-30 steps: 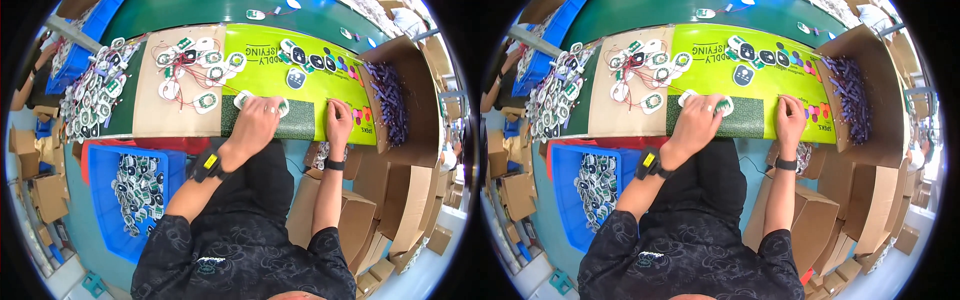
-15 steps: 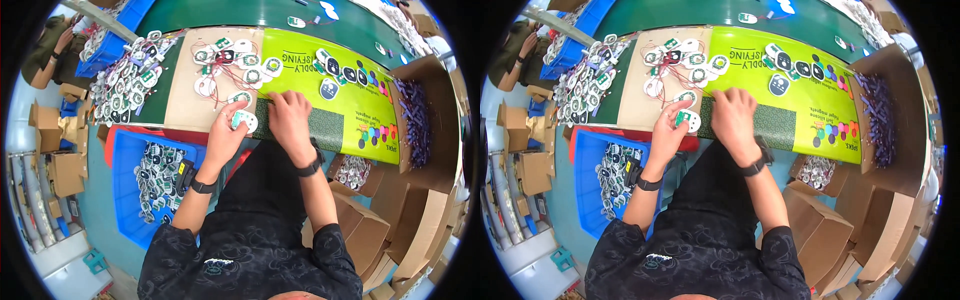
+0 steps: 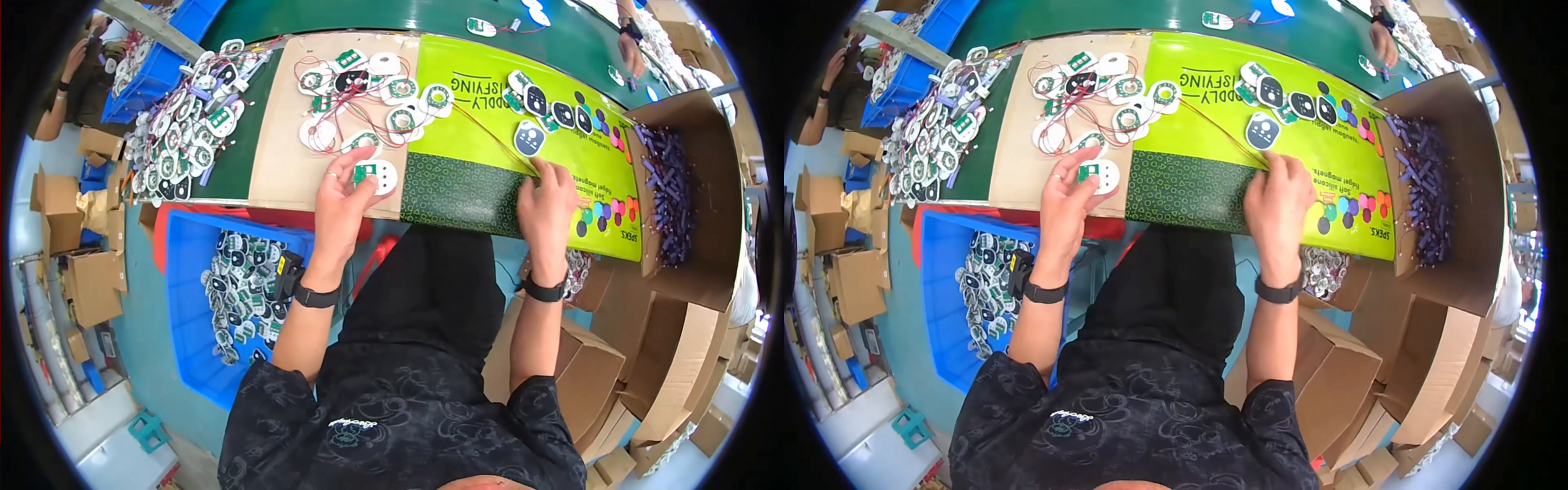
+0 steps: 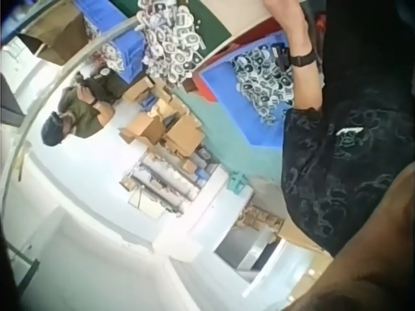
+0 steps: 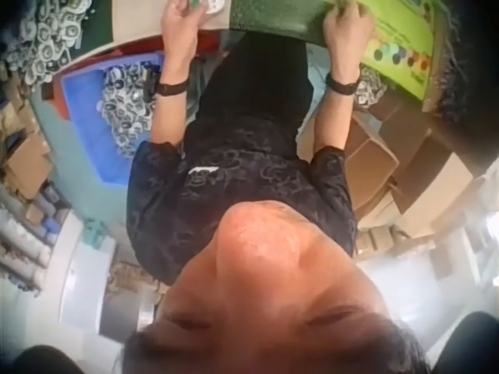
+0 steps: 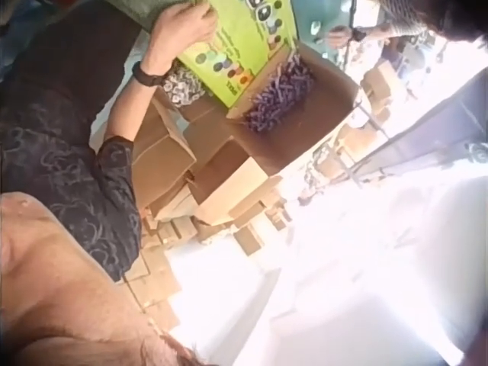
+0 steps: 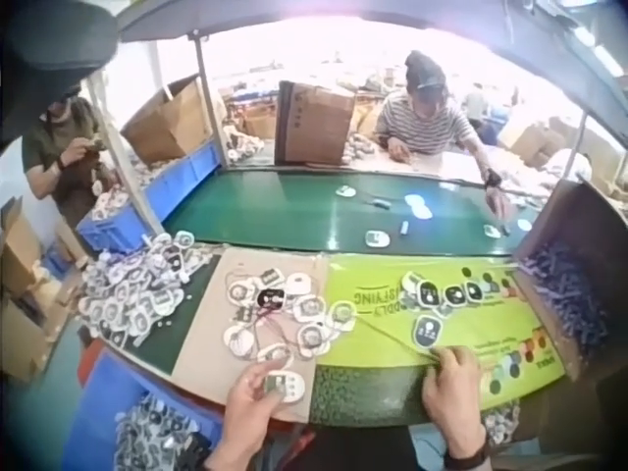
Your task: The person picks up a circuit board and a battery, connects them by hand, and places the assembly on the table. They then pick up a white silicone cover, insert the connected components into it, and set the completed unit aside.
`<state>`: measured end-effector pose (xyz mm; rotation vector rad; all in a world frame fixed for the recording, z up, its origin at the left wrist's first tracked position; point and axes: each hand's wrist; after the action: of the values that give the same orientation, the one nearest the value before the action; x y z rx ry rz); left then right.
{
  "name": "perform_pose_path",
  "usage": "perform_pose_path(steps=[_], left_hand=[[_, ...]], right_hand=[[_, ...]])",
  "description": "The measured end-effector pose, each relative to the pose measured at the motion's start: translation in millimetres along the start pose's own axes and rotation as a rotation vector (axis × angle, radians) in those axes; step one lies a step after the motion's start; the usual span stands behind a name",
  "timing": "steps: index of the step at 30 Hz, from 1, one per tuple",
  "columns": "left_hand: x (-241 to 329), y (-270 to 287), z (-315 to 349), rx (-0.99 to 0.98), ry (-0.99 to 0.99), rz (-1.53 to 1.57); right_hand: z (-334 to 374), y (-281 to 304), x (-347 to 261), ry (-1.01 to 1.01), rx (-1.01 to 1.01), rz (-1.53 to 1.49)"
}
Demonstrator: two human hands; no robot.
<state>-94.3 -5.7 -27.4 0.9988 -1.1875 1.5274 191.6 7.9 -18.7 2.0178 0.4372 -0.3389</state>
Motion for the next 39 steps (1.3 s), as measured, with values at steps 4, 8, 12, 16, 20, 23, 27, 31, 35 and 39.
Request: perform_pose_path(steps=[4,8,12,16,20,23,27,31,35,39], left_hand=[[-9.7,6.2,2.1,0.006,-0.050,-0.020],[-9.9,-1.5,2.4,-0.031,-0.078,-0.088],[-6.8,-18.0,12.2,-0.131,-0.051,0.034],[-13.0,-43.2,-9.3,-0.178,-0.188,-0.033],[-29.2,-87.5,-39.6,-0.217,-0.157,-0.052],[-40.3,-94.4,-42.1,-0.233,-0.218,0.025],[-37.2,-88.8,-40.3,-0.280,-0.214,0.050],[-36.1,-90.6,-43.7,-0.261,-0.136,0.035],[-36.6,-91.0,-42.2,-0.215,-0.149,0.087],[-36.3,-87.4,-42.1,-0.245,-0.156,0.024]], right_hand=[[-22.1,-30.4,-36.8,0.097,-0.034,-0.170],[-55.8,-72.3,-50.3,0.036,-0.069,-0.070],[-65.8,-86.6,-46.2,0.020,-0.135,-0.130],[-48.7,-45.4,-41.5,-0.097,-0.167,-0.652],[-35.5,0.8,-43.2,-0.327,-0.321,-0.671],[-32.3,5.2,-41.8,-0.229,-0.315,-0.638],[-30.6,10.4,-45.7,-0.283,-0.337,-0.615],[-28.7,10.3,-54.2,-0.293,-0.277,-0.651],[-29.1,4.6,-52.2,-0.289,-0.278,-0.675],[-25.7,-5.7,-45.8,-0.344,-0.275,-0.763]])
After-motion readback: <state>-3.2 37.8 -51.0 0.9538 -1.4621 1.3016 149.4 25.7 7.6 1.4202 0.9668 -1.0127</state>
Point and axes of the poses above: each hand's wrist, its own z-axis away from the middle knuckle, its own y-axis out of the back of the hand, x = y × z, and after that the axes turned 8 degrees about -z, right-handed
